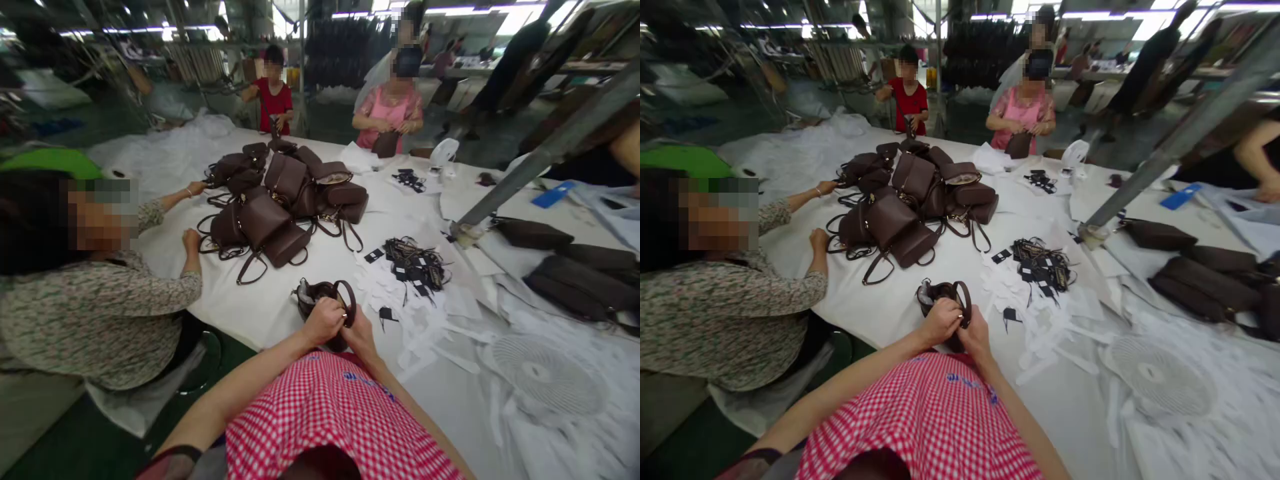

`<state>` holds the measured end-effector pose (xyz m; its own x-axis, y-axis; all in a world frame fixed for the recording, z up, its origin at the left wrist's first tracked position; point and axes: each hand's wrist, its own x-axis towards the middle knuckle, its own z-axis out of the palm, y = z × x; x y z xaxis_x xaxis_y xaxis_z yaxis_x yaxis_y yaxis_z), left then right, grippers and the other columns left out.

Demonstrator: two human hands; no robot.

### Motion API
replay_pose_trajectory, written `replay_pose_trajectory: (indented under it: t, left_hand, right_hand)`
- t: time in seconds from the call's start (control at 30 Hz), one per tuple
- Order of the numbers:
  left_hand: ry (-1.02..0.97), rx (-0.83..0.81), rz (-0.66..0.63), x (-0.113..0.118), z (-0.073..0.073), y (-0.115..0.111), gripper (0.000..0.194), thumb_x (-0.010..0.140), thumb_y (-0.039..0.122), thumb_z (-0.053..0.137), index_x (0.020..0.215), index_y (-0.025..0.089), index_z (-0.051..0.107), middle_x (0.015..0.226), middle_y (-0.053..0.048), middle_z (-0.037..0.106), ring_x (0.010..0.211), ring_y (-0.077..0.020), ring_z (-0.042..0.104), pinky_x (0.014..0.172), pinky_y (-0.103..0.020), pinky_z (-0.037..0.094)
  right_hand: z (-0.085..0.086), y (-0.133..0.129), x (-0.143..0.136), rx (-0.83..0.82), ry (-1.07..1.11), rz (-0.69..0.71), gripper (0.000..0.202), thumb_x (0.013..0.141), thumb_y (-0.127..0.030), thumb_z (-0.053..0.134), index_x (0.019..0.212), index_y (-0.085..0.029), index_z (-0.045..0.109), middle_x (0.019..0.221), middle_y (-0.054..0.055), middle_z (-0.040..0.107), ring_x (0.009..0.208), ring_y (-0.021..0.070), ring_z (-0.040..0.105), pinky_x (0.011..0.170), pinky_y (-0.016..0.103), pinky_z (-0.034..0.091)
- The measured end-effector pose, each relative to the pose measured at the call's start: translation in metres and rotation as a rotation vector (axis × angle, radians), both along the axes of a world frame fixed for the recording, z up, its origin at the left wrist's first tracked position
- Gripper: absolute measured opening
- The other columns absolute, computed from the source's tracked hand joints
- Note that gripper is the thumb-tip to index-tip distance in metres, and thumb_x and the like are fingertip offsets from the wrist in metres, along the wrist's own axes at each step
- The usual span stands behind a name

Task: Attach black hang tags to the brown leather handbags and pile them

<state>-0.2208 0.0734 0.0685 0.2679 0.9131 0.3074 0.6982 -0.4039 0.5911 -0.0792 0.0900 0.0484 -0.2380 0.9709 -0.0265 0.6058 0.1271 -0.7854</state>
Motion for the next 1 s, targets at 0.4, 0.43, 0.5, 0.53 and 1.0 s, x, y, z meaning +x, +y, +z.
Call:
replay_pose_trajectory:
  t: [0.4,0.43,0.5,0.53,1.0]
  left_hand:
    - [-0.03,-0.036,0.483,-0.011,0.006,0.0,0.012,0.083,0.02,0.061,0.071,0.019,0.061,0.088,-0.004,0.065,0.097,-0.0227,0.049,0.088,-0.041,0.035]
    - [-0.052,-0.058,0.53,-0.013,0.005,0.0,0.012,0.082,0.02,0.062,0.07,0.019,0.061,0.088,-0.004,0.064,0.096,-0.0226,0.048,0.087,-0.04,0.035]
    - [-0.095,-0.094,0.603,-0.016,0.003,0.0,0.014,0.081,0.019,0.063,0.067,0.019,0.06,0.089,-0.003,0.064,0.095,-0.0223,0.048,0.086,-0.039,0.035]
    - [-0.116,-0.107,0.626,-0.017,0.002,0.0,0.015,0.08,0.019,0.063,0.066,0.019,0.06,0.089,-0.003,0.064,0.095,-0.0221,0.048,0.085,-0.039,0.035]
    - [-0.634,-0.477,0.064,-0.04,-0.025,-0.006,0.031,0.074,0.018,0.065,0.105,0.019,0.064,0.107,-0.006,0.061,0.098,-0.0194,0.057,0.079,-0.03,0.048]
  right_hand:
    - [-0.022,-0.01,0.024,0.247,-0.164,0.138,0.011,0.083,-0.031,0.046,0.078,-0.021,0.047,0.07,0.002,0.054,0.065,0.018,0.05,0.062,0.029,0.04]
    - [-0.021,-0.009,0.028,0.249,-0.182,0.138,0.011,0.083,-0.031,0.045,0.078,-0.022,0.047,0.07,0.002,0.054,0.065,0.0182,0.05,0.062,0.029,0.04]
    - [-0.019,-0.007,0.037,0.245,-0.208,0.124,0.01,0.083,-0.03,0.045,0.077,-0.022,0.046,0.071,0.002,0.054,0.066,0.0184,0.05,0.062,0.029,0.039]
    - [-0.017,-0.006,0.042,0.238,-0.214,0.11,0.009,0.082,-0.03,0.046,0.076,-0.022,0.046,0.071,0.002,0.055,0.066,0.0183,0.05,0.062,0.029,0.038]
    - [-0.023,0.051,0.114,0.169,-0.272,0.114,0.006,0.075,-0.027,0.051,0.078,-0.022,0.051,0.071,0.003,0.058,0.067,0.0196,0.052,0.064,0.031,0.04]
